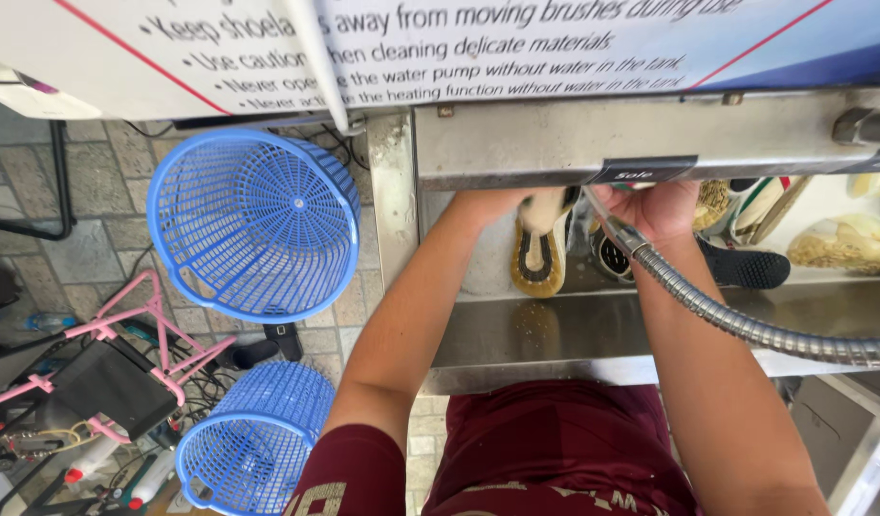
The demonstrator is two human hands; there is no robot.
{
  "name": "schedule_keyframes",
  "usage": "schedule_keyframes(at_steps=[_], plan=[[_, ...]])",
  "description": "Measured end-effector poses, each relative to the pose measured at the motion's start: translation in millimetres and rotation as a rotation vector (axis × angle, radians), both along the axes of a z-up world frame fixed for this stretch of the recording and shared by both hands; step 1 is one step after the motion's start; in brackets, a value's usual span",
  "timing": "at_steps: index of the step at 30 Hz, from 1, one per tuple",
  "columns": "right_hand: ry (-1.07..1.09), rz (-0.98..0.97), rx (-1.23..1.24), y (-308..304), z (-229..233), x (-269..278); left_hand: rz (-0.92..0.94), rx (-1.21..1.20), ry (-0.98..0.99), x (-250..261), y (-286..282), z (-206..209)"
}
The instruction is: The person cleans various shoes using a dedicated shoe-washing station, applying water and cleaning solution, and scrubbing the soles and uppers under a faucet.
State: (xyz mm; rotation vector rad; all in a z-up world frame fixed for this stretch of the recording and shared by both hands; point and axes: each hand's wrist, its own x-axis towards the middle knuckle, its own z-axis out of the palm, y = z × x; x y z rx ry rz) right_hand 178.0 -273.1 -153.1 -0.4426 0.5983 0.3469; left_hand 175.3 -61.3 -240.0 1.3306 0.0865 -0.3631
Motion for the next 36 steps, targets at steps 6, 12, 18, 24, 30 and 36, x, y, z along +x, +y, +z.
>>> schedule_keyframes(at_steps=[6,12,18,24,30,36], plan=[[-0.166,0.121,-0.127,-28,18,-19,-0.192,-0.207,0.396,-9,11,79],[-0.132,0.122,-0.104,-45,39,-38,-0.187,-0.204,-0.034,-26,15,107],[-0.097,0.16,-0.162,-30,56,-32,-0.142,-0.258,0.049,-38,12,88],[-0.081,0.172,-0.198,-25,28,-23,-0.046,-0.255,0.119,-36,9,61],[-0.072,0.178,-0.059,-17,13,-10,0.029,-0.25,0.134,-10,12,41],[0.01,0.045,0.141,-12,5,1,0.054,-0.418,0.32,-7,-5,12]])
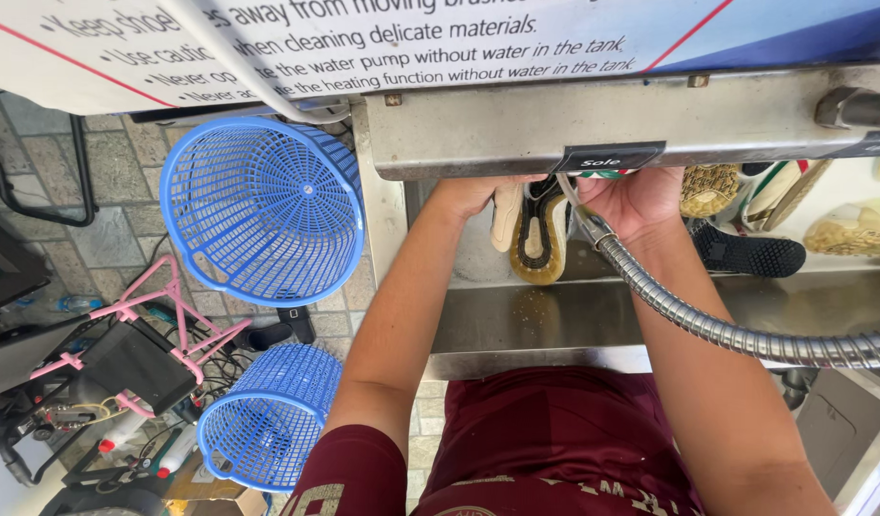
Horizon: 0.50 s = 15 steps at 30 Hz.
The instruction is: The person cleans various shoes using a dedicated shoe-washing station, applying water and cleaning solution, and scrubbing the soles and uppers under a faucet.
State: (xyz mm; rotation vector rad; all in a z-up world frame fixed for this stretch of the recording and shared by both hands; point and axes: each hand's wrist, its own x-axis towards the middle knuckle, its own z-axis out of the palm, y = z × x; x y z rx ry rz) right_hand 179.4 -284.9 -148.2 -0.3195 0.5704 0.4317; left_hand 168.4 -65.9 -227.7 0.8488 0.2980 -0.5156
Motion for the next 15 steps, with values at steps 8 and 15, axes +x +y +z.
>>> schedule_keyframes(at_steps=[8,15], plan=[[0.064,-0.009,-0.068,4,13,2,0.198,-0.098,0.053,-3,-6,-50],[0.148,-0.015,-0.132,-1,6,2,0.16,0.021,0.071,3,-11,-60]])
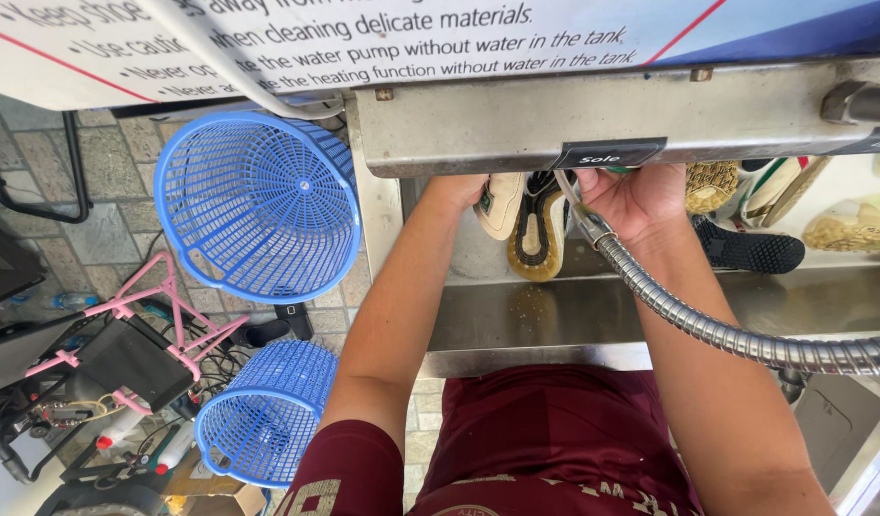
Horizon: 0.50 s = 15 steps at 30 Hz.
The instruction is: The person cleans various shoes using a dedicated shoe-washing station, applying water and cleaning solution, and scrubbing the soles and uppers under a faucet.
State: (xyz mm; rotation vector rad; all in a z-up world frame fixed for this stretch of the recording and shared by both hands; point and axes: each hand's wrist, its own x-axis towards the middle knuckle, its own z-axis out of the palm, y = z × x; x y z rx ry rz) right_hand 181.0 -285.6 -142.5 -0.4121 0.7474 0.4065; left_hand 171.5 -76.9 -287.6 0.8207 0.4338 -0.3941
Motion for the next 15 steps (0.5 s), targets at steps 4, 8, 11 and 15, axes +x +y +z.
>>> schedule_keyframes(at_steps=[4,8,11,15], plan=[[0.006,0.005,-0.015,-3,0,5,-0.009,0.177,-0.065,5,1,11],[0.0,0.025,-0.004,-4,1,3,-0.017,0.192,-0.079,8,0,17],[0.01,0.013,-0.018,-2,2,3,-0.086,0.342,-0.064,9,3,23],[0.015,0.018,-0.037,0,4,4,-0.123,0.421,-0.093,10,6,29]])
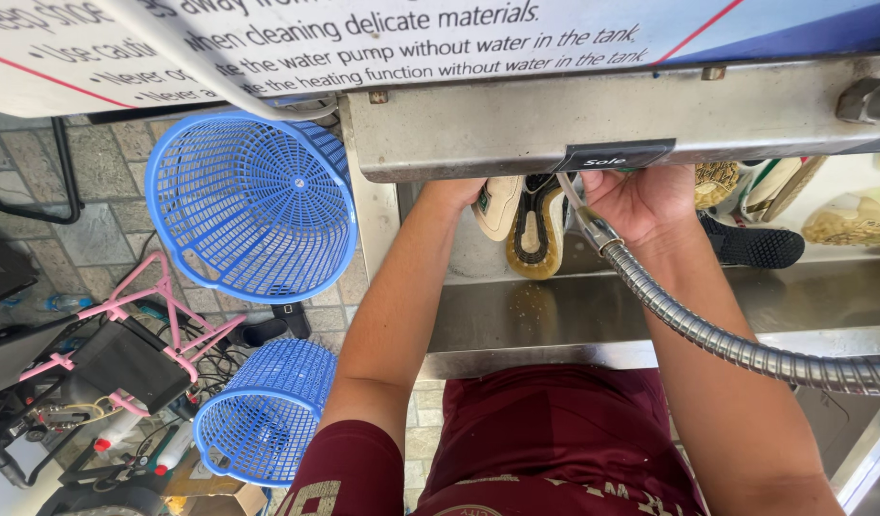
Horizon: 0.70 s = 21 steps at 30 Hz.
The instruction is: The person cleans various shoes using a dedicated shoe-washing station, applying water and cleaning solution, and scrubbing the soles and uppers under a faucet.
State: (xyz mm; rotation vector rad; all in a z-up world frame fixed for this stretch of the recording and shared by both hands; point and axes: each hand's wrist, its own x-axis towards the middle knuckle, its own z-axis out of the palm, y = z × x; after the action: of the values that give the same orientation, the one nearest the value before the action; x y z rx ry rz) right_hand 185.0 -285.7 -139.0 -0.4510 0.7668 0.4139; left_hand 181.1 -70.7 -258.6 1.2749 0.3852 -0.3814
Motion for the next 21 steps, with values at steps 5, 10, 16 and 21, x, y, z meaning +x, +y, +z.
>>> schedule_keyframes(at_steps=[5,10,16,21], plan=[[0.017,-0.003,-0.03,3,4,-1,0.04,-0.11,-0.126,-2,4,1],[-0.05,0.04,-0.028,3,7,-2,-0.019,0.043,-0.195,-5,7,-3],[-0.115,0.042,-0.003,4,14,-6,-0.093,0.183,-0.228,-7,10,3],[-0.128,0.047,-0.03,5,21,-9,-0.154,0.293,-0.215,-6,15,19]])
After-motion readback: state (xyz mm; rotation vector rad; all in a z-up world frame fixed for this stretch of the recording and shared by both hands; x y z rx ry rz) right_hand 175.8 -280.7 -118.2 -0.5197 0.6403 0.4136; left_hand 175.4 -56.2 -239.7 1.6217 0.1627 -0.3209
